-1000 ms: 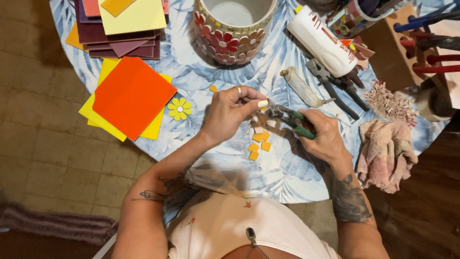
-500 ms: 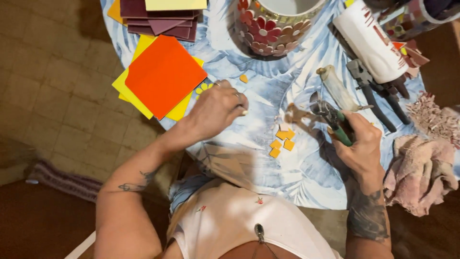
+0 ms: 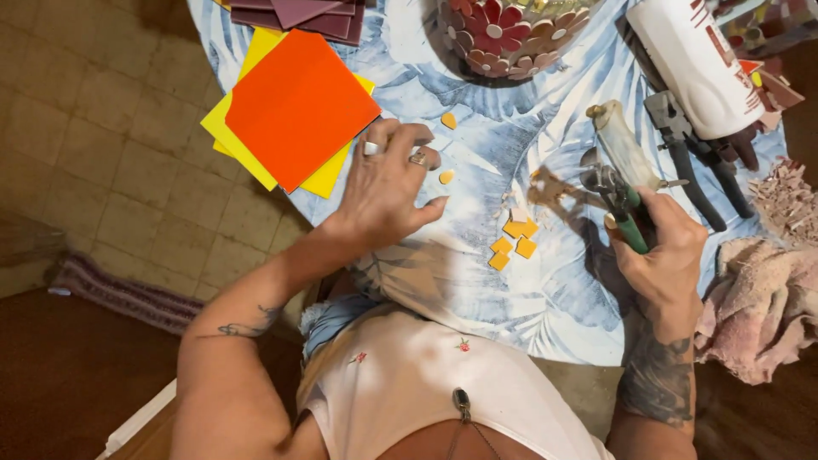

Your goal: Using mosaic nippers to cut small yellow tiles into smaller pieces on a workshop table.

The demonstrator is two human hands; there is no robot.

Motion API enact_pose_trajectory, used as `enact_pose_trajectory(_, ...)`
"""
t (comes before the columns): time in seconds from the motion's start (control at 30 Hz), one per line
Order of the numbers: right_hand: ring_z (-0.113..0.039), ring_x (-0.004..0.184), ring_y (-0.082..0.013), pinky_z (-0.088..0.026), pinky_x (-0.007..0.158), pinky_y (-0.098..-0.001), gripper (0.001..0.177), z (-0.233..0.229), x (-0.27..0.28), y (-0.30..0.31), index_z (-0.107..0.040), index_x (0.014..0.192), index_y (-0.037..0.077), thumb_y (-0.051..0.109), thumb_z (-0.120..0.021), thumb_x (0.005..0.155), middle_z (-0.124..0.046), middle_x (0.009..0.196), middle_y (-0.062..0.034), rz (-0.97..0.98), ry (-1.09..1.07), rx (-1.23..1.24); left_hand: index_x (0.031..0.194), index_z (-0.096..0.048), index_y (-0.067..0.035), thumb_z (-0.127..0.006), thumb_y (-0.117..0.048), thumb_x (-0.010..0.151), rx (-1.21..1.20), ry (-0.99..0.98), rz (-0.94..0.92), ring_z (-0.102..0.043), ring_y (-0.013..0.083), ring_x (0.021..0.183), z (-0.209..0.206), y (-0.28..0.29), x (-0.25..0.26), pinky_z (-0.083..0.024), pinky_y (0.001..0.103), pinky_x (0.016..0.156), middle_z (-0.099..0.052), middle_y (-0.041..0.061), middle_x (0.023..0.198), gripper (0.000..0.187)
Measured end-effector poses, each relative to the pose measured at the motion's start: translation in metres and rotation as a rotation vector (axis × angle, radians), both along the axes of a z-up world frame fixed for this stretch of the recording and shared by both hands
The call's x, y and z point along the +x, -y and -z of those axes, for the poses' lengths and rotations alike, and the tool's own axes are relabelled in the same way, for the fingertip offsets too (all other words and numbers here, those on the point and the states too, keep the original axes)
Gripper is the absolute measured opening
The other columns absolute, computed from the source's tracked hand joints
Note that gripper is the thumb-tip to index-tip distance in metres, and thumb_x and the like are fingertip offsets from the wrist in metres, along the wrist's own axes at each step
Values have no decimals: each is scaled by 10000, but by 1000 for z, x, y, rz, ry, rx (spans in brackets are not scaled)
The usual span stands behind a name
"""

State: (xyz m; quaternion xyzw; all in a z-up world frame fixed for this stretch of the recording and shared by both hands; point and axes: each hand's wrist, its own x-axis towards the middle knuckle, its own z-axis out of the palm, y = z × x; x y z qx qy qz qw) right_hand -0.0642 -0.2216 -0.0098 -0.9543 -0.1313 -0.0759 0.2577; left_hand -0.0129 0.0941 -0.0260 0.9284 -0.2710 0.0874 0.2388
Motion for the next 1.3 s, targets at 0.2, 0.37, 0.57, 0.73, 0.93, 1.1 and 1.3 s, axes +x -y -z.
enact_pose_trajectory(0.2,-537,765,-291,-410,684,-364,331,-1,0,0,-547,1064,-77,67,-614,773,-563,893,-184,23,-33,20,771,-567,-67,-621,-246,643,-22,87,4,-372,292,967,6,11,3,-331,408,737,-472,87,1051,227)
enact_pose_trajectory(0.37,-561,851,-320,-442,739,-379,354,5,1,3,-542,1058,-110,51,-616,751,-571,969,-226,-14,-6,21,759,-586,-65,-625,-180,626,-11,121,40,-379,275,986,6,13,1,-317,393,689,-473,71,1089,180)
enact_pose_trajectory(0.57,-566,831,-311,-453,728,-374,355,4,1,3,-541,1060,-113,41,-629,753,-573,962,-229,-24,4,29,759,-582,-71,-615,-153,640,25,170,43,-377,262,986,1,16,0,-300,377,691,-475,54,1085,148)
enact_pose_trajectory(0.73,-560,831,-314,-432,734,-359,356,1,1,1,-540,1046,-97,17,-610,716,-574,947,-216,-30,-6,15,796,-568,-68,-622,-144,655,21,181,59,-410,275,957,4,16,1,-307,374,704,-517,50,971,168)
enact_pose_trajectory(0.93,-565,825,-313,-447,723,-359,364,4,1,3,-548,1047,-96,7,-596,702,-576,938,-220,-42,17,3,796,-586,-48,-621,-155,653,54,168,46,-365,260,993,6,15,10,-313,374,697,-477,45,1035,182)
enact_pose_trajectory(1.1,-564,836,-317,-446,730,-362,372,4,1,4,-546,1032,-81,9,-573,672,-576,937,-207,-53,13,-12,781,-614,-75,-604,-103,636,135,243,-13,-360,267,989,0,8,29,-334,372,734,-483,48,1063,148)
enact_pose_trajectory(1.3,-557,815,-306,-432,716,-354,380,3,1,3,-542,1040,-70,22,-585,673,-572,916,-192,-34,-11,-18,819,-590,-112,-629,-418,659,346,216,-242,-291,255,1063,0,12,20,-241,397,790,-385,24,1159,347)
